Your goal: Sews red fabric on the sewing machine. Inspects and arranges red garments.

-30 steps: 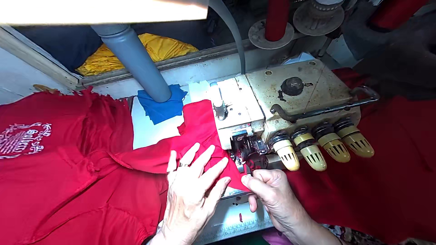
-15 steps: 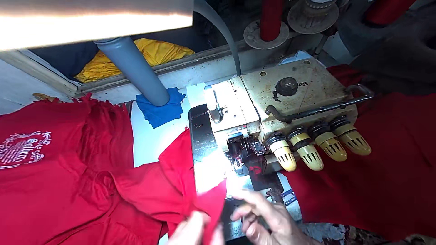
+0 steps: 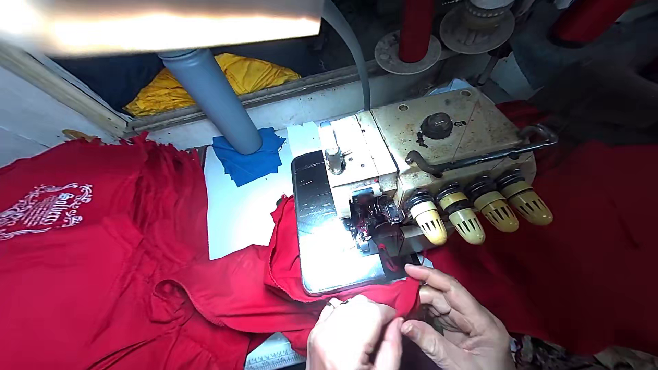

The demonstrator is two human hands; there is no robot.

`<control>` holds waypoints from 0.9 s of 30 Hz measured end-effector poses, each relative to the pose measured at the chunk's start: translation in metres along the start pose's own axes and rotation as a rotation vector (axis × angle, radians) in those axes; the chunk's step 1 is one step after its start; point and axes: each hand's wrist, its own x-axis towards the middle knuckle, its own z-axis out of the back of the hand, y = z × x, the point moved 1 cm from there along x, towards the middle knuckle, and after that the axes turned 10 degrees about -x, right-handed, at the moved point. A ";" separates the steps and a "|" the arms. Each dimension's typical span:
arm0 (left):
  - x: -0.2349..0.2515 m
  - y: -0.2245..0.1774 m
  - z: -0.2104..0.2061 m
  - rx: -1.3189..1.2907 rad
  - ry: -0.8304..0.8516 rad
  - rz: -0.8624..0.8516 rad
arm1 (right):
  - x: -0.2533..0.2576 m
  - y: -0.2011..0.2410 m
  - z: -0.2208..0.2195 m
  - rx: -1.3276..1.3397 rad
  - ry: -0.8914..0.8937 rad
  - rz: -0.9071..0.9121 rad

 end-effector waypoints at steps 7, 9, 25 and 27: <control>-0.008 0.007 0.023 -0.331 -0.124 0.126 | 0.006 0.012 -0.019 0.066 -0.045 -0.066; -0.007 0.001 0.027 -0.367 -0.203 0.205 | 0.011 0.019 -0.022 0.108 -0.047 -0.111; -0.008 0.008 0.044 -0.670 -0.422 0.330 | 0.024 0.011 -0.030 0.173 0.101 0.048; -0.006 0.011 0.049 -0.698 -0.470 0.394 | 0.025 0.012 -0.024 0.344 0.176 -0.109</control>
